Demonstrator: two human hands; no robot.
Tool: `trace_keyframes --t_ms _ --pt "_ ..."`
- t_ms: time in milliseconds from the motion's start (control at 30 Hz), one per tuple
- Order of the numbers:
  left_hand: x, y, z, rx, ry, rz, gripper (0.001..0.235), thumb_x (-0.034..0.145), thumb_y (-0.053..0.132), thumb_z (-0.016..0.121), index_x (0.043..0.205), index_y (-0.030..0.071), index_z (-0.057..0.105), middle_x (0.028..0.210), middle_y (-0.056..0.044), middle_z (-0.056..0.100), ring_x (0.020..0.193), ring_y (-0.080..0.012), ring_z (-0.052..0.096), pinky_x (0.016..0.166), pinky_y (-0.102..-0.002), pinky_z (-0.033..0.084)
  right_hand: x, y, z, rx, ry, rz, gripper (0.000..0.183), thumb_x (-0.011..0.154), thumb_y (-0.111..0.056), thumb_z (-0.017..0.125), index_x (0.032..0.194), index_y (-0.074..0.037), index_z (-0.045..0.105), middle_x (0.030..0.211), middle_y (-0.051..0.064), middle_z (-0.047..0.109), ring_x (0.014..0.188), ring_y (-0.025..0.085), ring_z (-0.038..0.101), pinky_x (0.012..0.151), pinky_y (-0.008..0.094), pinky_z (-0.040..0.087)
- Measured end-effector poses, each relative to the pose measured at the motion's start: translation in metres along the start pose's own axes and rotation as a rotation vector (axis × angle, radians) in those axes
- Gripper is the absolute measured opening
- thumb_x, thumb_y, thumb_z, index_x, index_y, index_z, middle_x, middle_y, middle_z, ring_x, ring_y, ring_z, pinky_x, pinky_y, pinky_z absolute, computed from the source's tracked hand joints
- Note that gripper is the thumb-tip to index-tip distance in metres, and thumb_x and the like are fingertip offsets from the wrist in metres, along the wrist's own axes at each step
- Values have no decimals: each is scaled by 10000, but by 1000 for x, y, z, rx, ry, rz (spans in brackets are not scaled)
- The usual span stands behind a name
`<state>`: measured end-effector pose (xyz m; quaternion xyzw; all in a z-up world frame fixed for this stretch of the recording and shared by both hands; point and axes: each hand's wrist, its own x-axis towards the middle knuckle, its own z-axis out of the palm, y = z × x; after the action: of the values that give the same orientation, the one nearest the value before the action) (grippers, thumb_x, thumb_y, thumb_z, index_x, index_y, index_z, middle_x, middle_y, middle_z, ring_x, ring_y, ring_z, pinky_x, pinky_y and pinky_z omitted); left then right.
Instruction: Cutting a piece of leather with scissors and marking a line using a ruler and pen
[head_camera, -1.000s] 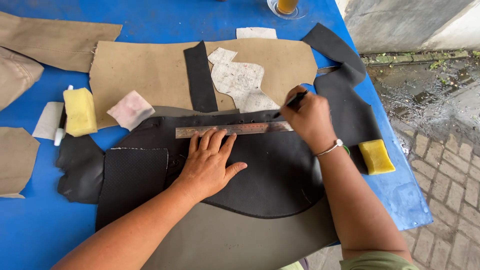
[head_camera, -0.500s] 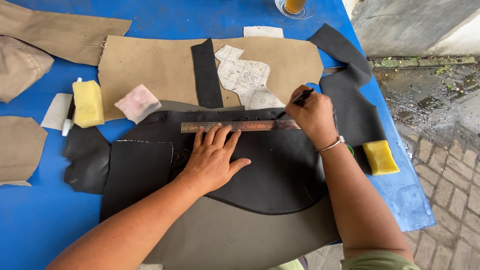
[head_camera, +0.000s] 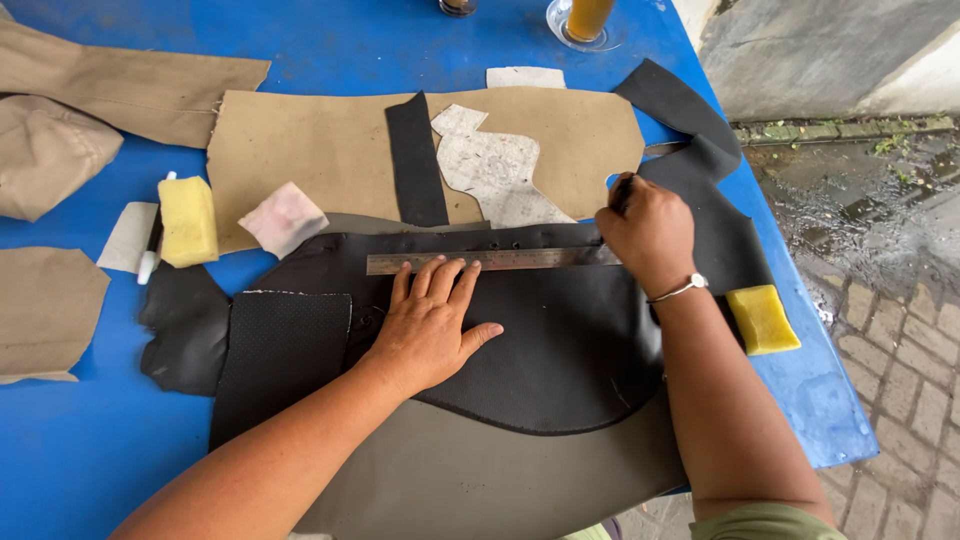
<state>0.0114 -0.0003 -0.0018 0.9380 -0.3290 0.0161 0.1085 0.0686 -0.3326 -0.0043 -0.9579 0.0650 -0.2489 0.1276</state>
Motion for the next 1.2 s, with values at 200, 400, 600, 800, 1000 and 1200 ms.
trace_keyframes --t_ms 200,400,600,800,1000,1200 --pt "0 0 0 -1 -5 6 811 981 671 425 1535 79 417 1455 -165 414 1421 -380 326 1141 -657 197 -12 -57 -8 564 -188 71 150 696 -215 769 833 -209 708 675 60 683 760 298 713 698 373 534" --pt "1 -3 3 -1 -11 -1 813 978 687 400 1532 93 423 1454 -146 414 1429 -360 314 1149 -652 194 -7 -26 -6 266 -81 -26 138 707 -156 757 821 -146 681 637 111 643 708 372 685 665 437 536" --pt "16 -23 -12 1 98 -57 543 1038 437 493 1458 94 533 1387 -141 503 1329 -326 462 1045 -523 381 -10 -45 -24 26 -204 -338 262 901 -103 689 1162 -99 707 884 86 729 877 303 729 718 434 594" --pt "21 -63 45 178 221 -40 420 975 337 558 1376 214 579 1186 1 559 1221 -236 510 979 -448 393 -15 -69 -43 -67 -640 -340 372 888 -223 720 1217 -61 652 1162 173 665 1144 418 654 938 528 565" --pt "23 -61 41 133 410 45 265 907 227 658 1169 242 702 995 34 525 1066 -196 530 918 -408 383 -13 -44 -23 -60 -542 -392 210 841 -218 735 1005 -115 653 923 74 683 964 340 702 789 479 590" --pt "23 -66 47 164 447 117 254 910 192 658 1153 205 732 986 19 590 1045 -207 572 916 -428 427 -18 -59 -29 -150 -491 -434 159 825 -233 683 968 -162 678 882 46 687 934 309 708 787 463 597"
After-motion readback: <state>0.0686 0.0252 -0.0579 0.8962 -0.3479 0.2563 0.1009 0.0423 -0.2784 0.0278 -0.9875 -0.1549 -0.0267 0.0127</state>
